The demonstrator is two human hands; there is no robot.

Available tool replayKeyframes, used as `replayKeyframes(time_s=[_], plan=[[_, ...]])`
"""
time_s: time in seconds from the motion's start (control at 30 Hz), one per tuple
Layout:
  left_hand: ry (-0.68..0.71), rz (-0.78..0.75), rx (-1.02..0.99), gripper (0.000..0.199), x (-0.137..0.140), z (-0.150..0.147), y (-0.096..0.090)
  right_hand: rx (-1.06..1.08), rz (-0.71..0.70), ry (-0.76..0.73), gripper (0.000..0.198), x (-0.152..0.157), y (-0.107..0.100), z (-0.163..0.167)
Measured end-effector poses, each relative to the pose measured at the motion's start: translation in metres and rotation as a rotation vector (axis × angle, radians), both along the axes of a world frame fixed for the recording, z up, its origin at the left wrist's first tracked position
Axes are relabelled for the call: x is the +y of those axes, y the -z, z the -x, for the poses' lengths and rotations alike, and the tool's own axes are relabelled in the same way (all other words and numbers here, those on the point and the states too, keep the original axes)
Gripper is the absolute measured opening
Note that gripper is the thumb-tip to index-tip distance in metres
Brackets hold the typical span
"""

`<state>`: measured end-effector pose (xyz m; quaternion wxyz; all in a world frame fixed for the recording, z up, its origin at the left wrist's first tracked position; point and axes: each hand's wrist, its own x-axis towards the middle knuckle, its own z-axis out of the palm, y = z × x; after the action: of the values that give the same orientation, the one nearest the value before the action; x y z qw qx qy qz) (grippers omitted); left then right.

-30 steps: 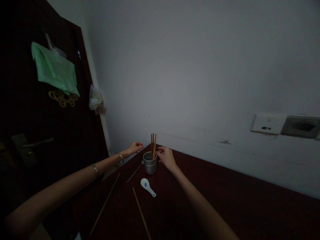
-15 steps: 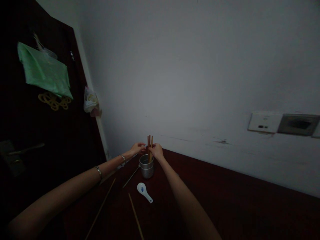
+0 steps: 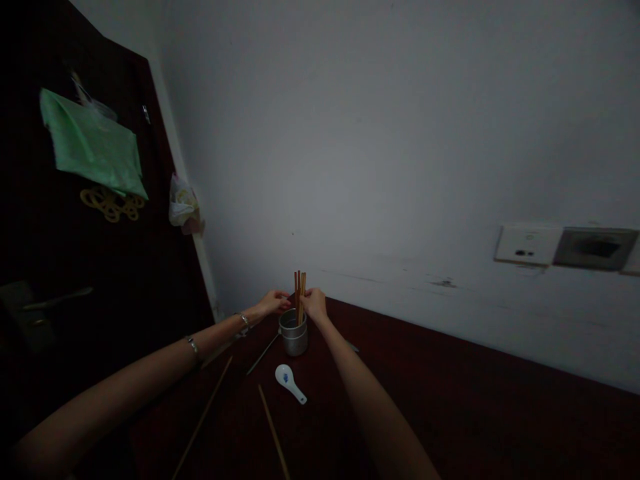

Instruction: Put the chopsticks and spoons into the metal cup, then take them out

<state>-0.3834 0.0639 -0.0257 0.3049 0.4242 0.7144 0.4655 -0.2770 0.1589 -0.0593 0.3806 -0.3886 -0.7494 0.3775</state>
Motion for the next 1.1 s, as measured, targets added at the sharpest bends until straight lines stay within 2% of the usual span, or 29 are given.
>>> replayKeyframes(time_s=[0.2, 0.33, 0.5, 0.63, 0.73, 0.83, 0.93, 1.0, 1.1], plan=[[-0.019, -0.096, 0.094, 0.021, 0.0, 0.006, -0.003, 0.068, -0.013, -0.044, 0.012, -0.011, -0.021, -0.006], [-0.064, -0.281, 0.253, 0.018, 0.004, 0.005, -0.018, 0.137, -0.04, -0.052, 0.015, -0.013, -0.051, -0.016], [0.098, -0.491, 0.277, 0.024, 0.003, -0.016, -0.056, 0.189, -0.105, -0.079, 0.015, -0.01, -0.099, -0.033], [0.221, -0.497, 0.218, 0.023, 0.003, -0.041, -0.079, 0.196, -0.149, -0.158, 0.014, -0.011, -0.129, -0.056], [0.245, -0.47, 0.134, 0.019, 0.004, -0.059, -0.087, 0.167, -0.11, -0.198, 0.012, -0.016, -0.139, -0.077], [0.275, -0.404, -0.009, 0.017, 0.006, -0.075, -0.086, 0.138, -0.037, -0.23, 0.011, -0.014, -0.138, -0.097], [0.339, -0.243, -0.088, 0.014, 0.01, -0.087, -0.073, 0.107, 0.028, -0.199, 0.014, 0.001, -0.123, -0.113], [0.395, -0.06, -0.087, 0.015, 0.012, -0.095, -0.055, 0.035, 0.054, -0.114, 0.017, 0.019, -0.105, -0.122], [0.446, 0.212, -0.03, 0.016, 0.015, -0.108, -0.02, -0.11, 0.075, -0.017, 0.02, 0.046, -0.069, -0.132]])
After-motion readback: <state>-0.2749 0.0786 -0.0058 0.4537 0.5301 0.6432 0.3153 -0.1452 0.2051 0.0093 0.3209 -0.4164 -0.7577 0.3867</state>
